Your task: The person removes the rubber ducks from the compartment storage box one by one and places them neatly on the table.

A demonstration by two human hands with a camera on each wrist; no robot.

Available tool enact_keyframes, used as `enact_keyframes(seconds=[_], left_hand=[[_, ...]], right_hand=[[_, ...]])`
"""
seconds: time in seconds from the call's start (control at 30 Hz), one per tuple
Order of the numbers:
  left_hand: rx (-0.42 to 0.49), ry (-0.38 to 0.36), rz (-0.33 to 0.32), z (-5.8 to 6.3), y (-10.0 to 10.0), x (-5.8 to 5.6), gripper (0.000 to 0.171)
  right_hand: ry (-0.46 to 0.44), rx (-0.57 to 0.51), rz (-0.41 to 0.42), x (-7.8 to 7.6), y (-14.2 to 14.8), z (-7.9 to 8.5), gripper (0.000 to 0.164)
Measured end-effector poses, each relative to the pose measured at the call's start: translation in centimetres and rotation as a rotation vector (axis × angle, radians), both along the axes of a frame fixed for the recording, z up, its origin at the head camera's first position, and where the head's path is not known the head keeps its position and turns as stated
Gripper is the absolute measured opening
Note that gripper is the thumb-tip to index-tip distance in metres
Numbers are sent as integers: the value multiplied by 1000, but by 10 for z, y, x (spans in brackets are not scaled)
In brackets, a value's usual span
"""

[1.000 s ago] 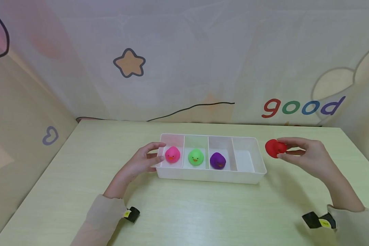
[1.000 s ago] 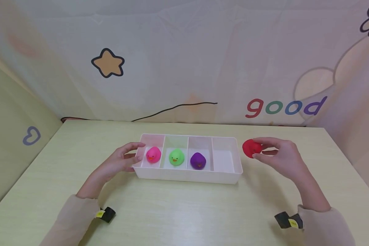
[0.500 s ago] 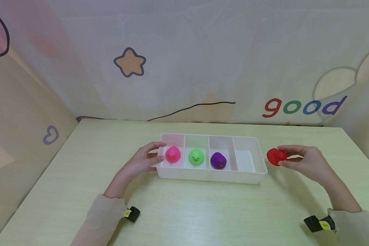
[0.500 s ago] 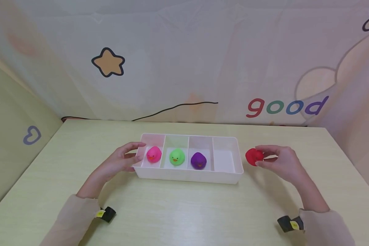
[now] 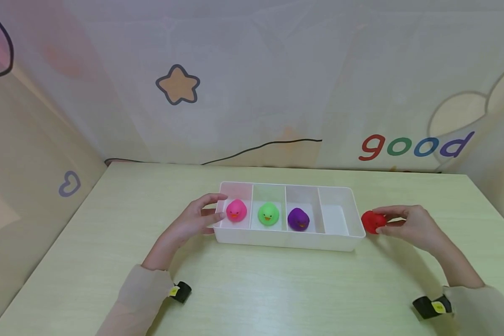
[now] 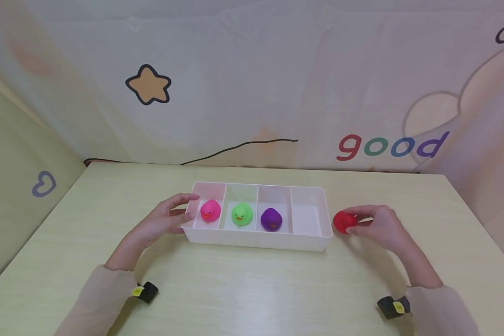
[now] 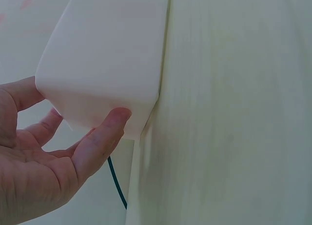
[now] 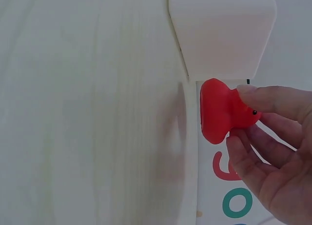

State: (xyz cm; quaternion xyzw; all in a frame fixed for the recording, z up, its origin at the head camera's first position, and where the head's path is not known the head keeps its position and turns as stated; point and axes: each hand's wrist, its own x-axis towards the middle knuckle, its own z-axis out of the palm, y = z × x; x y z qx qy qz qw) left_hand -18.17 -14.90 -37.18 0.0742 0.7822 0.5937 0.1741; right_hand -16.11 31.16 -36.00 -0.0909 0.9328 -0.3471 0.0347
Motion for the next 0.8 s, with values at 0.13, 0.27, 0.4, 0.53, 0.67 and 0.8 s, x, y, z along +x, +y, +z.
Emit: enact_keyframes(seconds=[0.13, 0.27, 0.4, 0.53, 0.67, 0.8], left_hand=[[0, 6, -5, -1, 0, 0, 47], [-5, 7, -4, -1, 0, -1, 48], [-13, 8, 0, -1, 0, -1, 49], [-13, 11, -2, -1, 0, -1, 48], [-7, 11, -3, -1, 0, 0, 48], [-5, 5, 1, -1, 0, 0, 48]], right_hand=[[-19, 26, 7, -2, -1, -3, 44], [-30, 43, 17, -3, -1, -5, 43], [-35, 51, 30, -3, -2, -6, 42], [-40, 50, 39, -3, -3, -5, 41], [-46, 43, 46, -2, -4, -5, 40], [-45, 45, 50, -2, -4, -5, 39]])
